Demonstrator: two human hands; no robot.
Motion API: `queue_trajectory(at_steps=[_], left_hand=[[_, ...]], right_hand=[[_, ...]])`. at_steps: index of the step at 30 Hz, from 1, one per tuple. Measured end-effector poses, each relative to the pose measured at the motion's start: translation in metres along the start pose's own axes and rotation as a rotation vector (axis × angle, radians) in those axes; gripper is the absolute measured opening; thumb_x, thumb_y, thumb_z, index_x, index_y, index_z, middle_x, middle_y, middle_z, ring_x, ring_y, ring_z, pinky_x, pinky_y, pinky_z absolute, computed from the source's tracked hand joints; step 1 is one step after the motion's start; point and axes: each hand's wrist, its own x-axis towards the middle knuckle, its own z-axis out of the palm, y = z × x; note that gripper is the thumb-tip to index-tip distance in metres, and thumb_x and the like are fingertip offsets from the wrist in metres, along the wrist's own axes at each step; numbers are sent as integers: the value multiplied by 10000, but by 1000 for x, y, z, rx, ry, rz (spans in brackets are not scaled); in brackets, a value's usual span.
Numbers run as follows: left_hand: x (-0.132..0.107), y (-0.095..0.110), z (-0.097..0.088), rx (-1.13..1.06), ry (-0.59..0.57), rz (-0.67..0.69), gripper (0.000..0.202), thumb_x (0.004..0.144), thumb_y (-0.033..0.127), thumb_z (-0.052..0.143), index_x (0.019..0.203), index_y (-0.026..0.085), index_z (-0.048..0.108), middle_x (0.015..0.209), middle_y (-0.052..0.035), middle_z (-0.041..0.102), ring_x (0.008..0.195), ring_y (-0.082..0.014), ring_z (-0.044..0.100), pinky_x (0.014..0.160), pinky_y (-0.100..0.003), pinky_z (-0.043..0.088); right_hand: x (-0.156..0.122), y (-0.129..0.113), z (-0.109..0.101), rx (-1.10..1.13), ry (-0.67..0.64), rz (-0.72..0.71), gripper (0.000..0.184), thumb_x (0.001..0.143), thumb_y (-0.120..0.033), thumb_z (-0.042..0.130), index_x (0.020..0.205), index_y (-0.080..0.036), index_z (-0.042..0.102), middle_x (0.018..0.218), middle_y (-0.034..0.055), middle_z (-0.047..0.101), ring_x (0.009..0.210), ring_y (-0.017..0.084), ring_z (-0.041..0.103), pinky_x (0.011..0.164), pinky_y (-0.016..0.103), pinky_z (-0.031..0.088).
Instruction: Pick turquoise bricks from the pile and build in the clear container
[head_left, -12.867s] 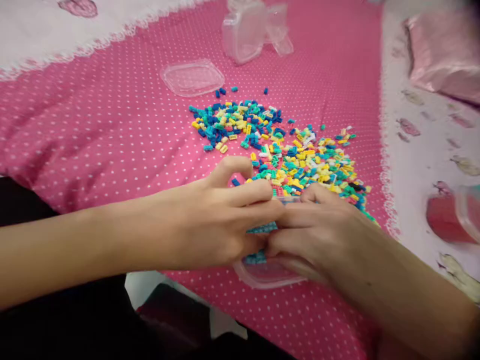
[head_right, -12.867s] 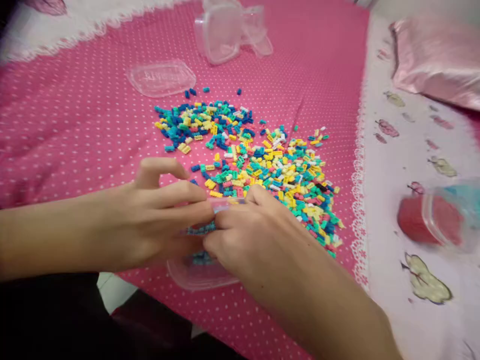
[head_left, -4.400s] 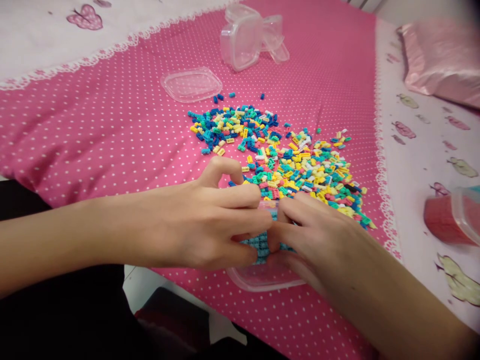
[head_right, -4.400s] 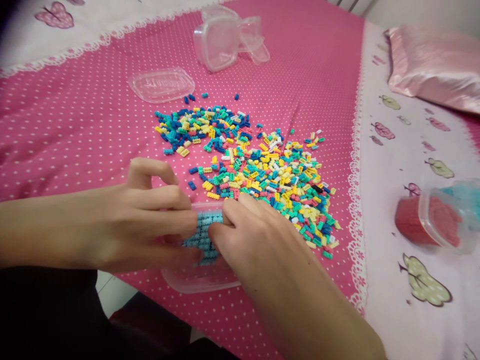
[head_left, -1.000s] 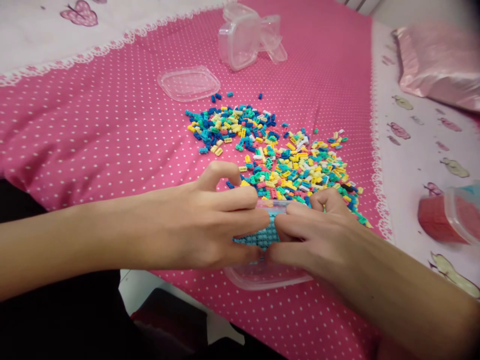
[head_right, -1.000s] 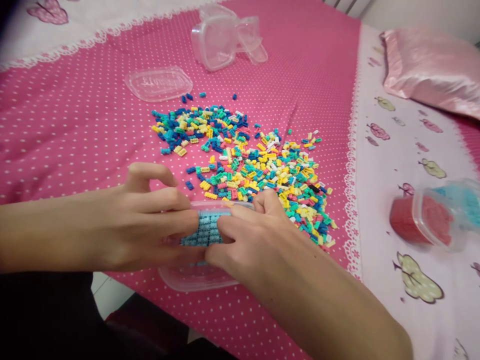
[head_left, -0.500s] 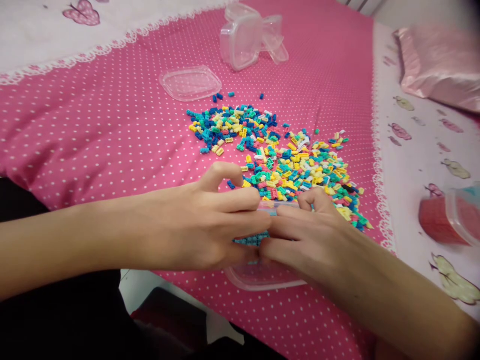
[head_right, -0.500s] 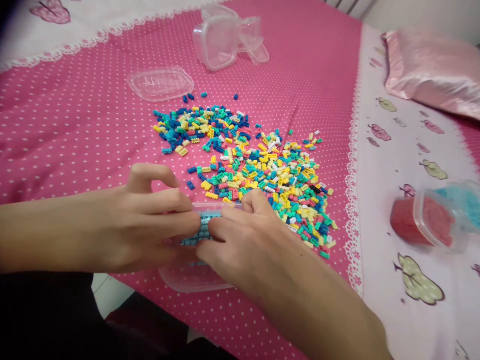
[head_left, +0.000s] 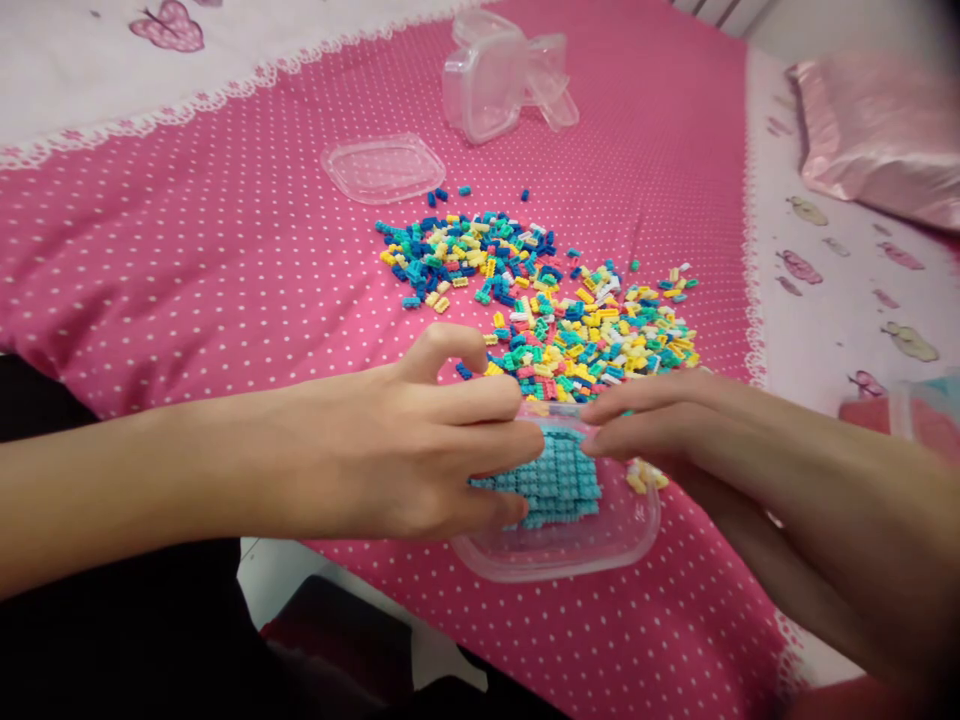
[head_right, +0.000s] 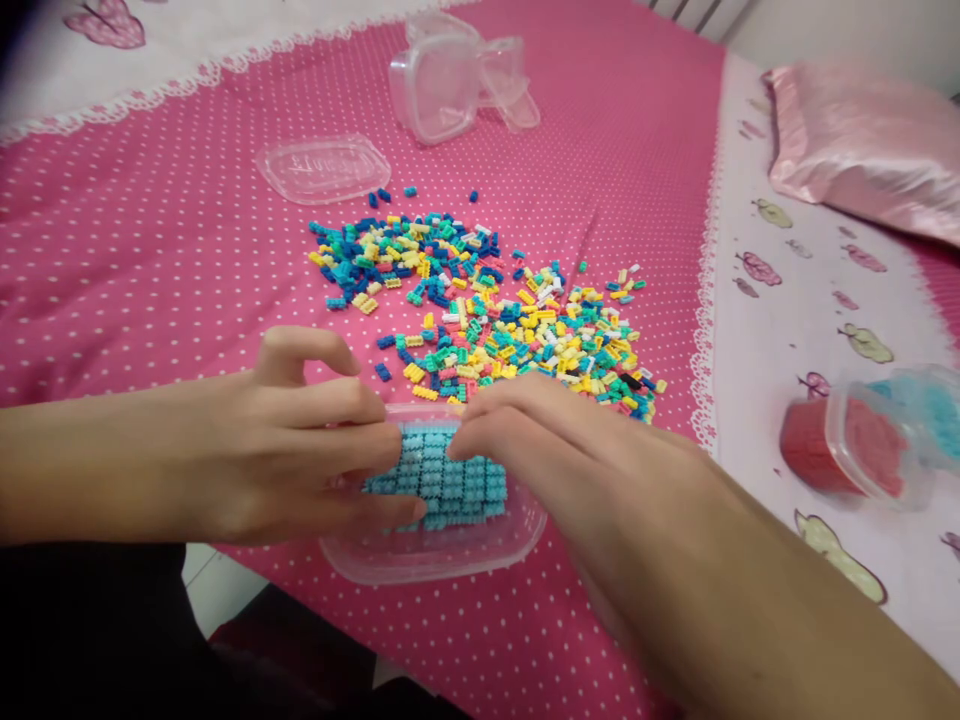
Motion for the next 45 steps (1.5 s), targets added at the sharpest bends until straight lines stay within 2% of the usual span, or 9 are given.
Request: queue_trajectory(at_steps=[6,9,12,16,23,31,39,42,45], left_hand=[[-2,-1,3,-9,22,3,335,1042,190,400,1065,305,714,893,-9,568,905,-202,497,945,-445,356],[-3,-1,4,-17,17,6,319,1038,186,415,1066,303,710,928,-8,577,911,-195,492,980,-459,341],[-4,-1,5,0,26,12,282,1033,211,439,1059,298,707,940,-13,577,917,-194,490,983,-459,344],[-4,0,4,18,39,24,297,1032,210,428,1077,304,706,942,-21,579,963,-202,502,1021,-450,336],[-3,0,2,14,42,15,258,1001,189,470,1018,288,708,934,-7,589,906,-189,514,1016,-427,359],[-2,-1,1,37,43,18,258,982,176,482,1007,296,709,900,-3,590,891,-194,523,982,-399,404],[-2,-1,-2,57,17,24,345,999,126,432,1058,312,717,948,-2,606,908,-183,524,1005,-400,377],[-3,0,-1,52,20,20,376,1015,139,389,1035,312,723,923,-8,610,899,-190,507,1032,-415,356],[-3,0,0,32,21,13,359,1018,162,395,1007,313,720,921,-12,624,924,-197,504,1062,-410,347]], right_hand=[[0,-6,5,-20,-59,-27,244,932,-102,455,1063,-284,550,940,0,686,700,166,702,579,275,553],[0,-7,8,-34,-61,-69,323,908,-74,460,1131,-294,542,980,-13,710,634,141,677,460,250,473],[1,-8,8,-40,-47,-95,263,911,-96,488,1070,-294,556,1000,-23,704,568,117,643,400,251,422],[4,-9,5,-102,-17,-107,219,940,-133,461,1008,-263,624,986,-4,708,528,111,623,416,268,460],[2,-8,2,-49,-3,-46,194,935,-164,503,997,-255,663,988,3,704,752,133,715,559,244,533],[1,-6,3,-56,-75,-40,229,928,-143,493,1010,-268,666,997,35,654,625,123,629,482,251,447],[7,-18,10,19,-146,2,287,872,-56,447,768,-233,648,806,25,642,574,116,556,495,239,410],[12,-22,11,119,-134,58,312,891,-84,444,697,-234,637,721,10,635,532,107,547,469,233,398],[19,-26,10,270,-116,162,298,913,-140,455,743,-256,671,716,-8,680,565,110,613,490,225,446]])
